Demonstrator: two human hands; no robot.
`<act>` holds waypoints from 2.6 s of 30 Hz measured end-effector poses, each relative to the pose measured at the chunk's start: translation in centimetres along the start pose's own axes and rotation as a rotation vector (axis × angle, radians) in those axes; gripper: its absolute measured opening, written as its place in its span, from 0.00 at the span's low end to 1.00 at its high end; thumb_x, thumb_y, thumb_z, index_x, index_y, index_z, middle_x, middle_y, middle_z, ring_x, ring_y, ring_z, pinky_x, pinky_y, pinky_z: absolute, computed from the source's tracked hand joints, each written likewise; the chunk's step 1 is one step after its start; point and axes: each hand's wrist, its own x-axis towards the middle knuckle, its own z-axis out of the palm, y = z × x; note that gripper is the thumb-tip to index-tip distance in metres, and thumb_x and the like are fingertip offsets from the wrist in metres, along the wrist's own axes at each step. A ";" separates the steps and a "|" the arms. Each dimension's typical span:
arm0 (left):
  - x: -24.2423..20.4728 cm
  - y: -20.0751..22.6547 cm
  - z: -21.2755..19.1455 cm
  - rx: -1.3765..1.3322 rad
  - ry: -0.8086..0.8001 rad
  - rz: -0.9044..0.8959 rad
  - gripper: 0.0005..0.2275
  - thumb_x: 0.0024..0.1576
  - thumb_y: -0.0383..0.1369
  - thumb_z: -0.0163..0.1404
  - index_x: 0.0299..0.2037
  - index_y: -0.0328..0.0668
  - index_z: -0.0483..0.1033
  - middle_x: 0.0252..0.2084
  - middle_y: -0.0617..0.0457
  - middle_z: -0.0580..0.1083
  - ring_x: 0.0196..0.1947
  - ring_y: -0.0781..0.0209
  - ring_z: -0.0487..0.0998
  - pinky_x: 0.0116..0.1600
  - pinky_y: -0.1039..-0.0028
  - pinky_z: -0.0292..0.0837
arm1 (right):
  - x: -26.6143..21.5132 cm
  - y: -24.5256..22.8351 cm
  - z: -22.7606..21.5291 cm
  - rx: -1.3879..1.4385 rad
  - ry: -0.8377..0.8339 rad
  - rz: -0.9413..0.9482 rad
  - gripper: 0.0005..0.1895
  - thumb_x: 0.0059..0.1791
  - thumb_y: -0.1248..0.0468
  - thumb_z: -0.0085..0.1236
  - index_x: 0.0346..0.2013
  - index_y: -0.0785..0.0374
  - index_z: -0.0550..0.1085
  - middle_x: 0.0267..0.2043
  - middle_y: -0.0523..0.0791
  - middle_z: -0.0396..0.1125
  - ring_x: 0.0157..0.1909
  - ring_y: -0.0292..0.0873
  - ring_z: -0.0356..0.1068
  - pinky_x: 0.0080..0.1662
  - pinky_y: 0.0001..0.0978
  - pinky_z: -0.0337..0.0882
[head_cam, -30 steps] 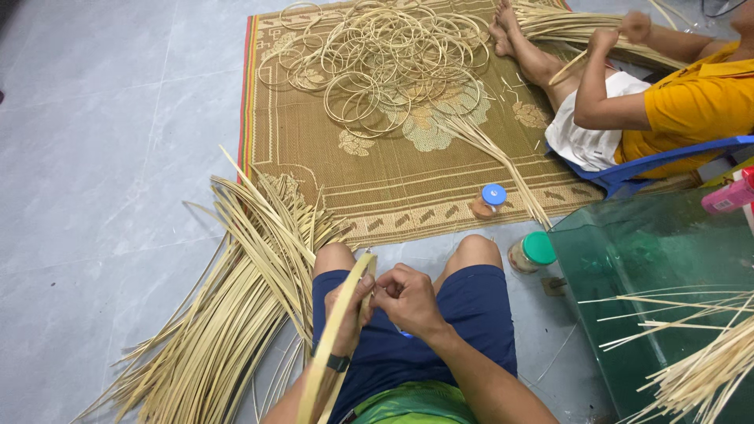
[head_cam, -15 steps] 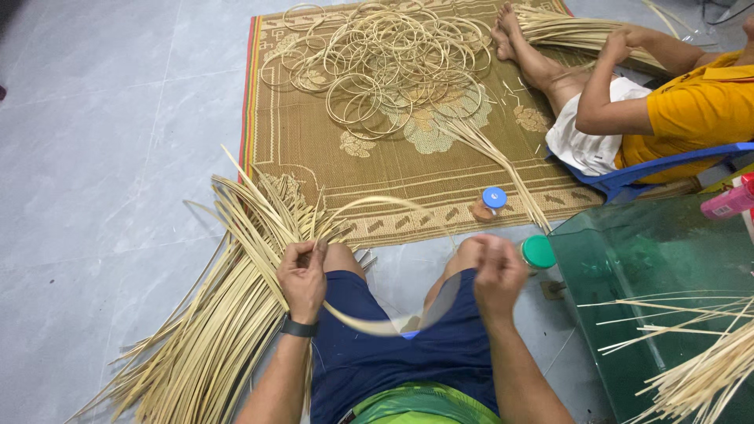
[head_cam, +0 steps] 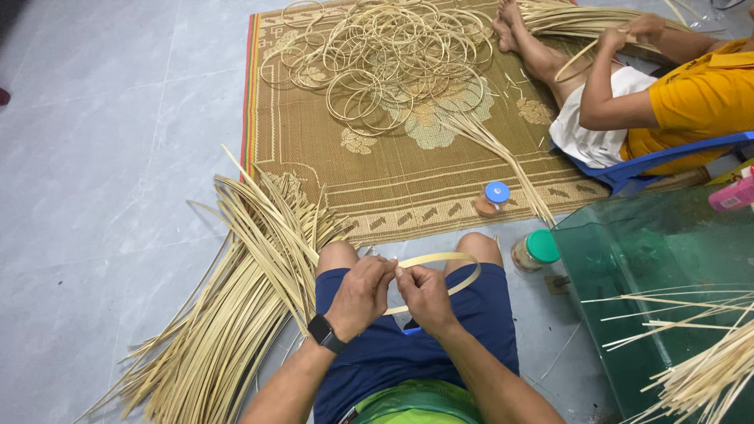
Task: The person bends a thin bamboo strip into a circle, overlaps the ends, and wraps another strip around the joint to secure it.
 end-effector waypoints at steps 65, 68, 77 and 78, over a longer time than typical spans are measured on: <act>-0.9 -6.9 3.2 -0.822 -0.265 -1.050 0.34 0.61 0.66 0.28 0.13 0.48 0.56 0.12 0.59 0.56 0.09 0.69 0.52 0.15 0.77 0.44 | 4.7 -5.3 -0.2 -1.239 -0.185 -0.809 0.11 0.46 0.59 0.61 0.24 0.59 0.70 0.22 0.45 0.64 0.26 0.47 0.71 0.29 0.42 0.71; -1.4 -7.0 1.9 -0.909 -0.202 -1.114 0.28 0.64 0.59 0.33 0.20 0.47 0.66 0.12 0.59 0.56 0.09 0.69 0.51 0.15 0.77 0.44 | 5.3 -6.3 -2.1 -1.145 -0.202 -0.830 0.19 0.40 0.49 0.65 0.21 0.61 0.71 0.22 0.49 0.65 0.25 0.52 0.71 0.27 0.45 0.69; -4.4 -7.4 1.5 -1.177 0.227 -1.019 0.20 0.68 0.39 0.43 0.21 0.47 0.63 0.12 0.62 0.56 0.09 0.69 0.51 0.14 0.78 0.45 | 5.3 -1.9 -7.3 -1.137 0.187 -0.070 0.29 0.55 0.42 0.49 0.23 0.62 0.78 0.23 0.54 0.71 0.29 0.55 0.71 0.36 0.49 0.68; -4.4 -7.3 1.5 -1.149 0.226 -1.061 0.20 0.68 0.38 0.43 0.21 0.47 0.64 0.13 0.61 0.57 0.10 0.69 0.51 0.14 0.77 0.46 | 5.4 -1.6 -8.2 -0.947 0.099 -0.144 0.29 0.55 0.43 0.48 0.24 0.63 0.78 0.22 0.50 0.71 0.26 0.48 0.71 0.33 0.43 0.68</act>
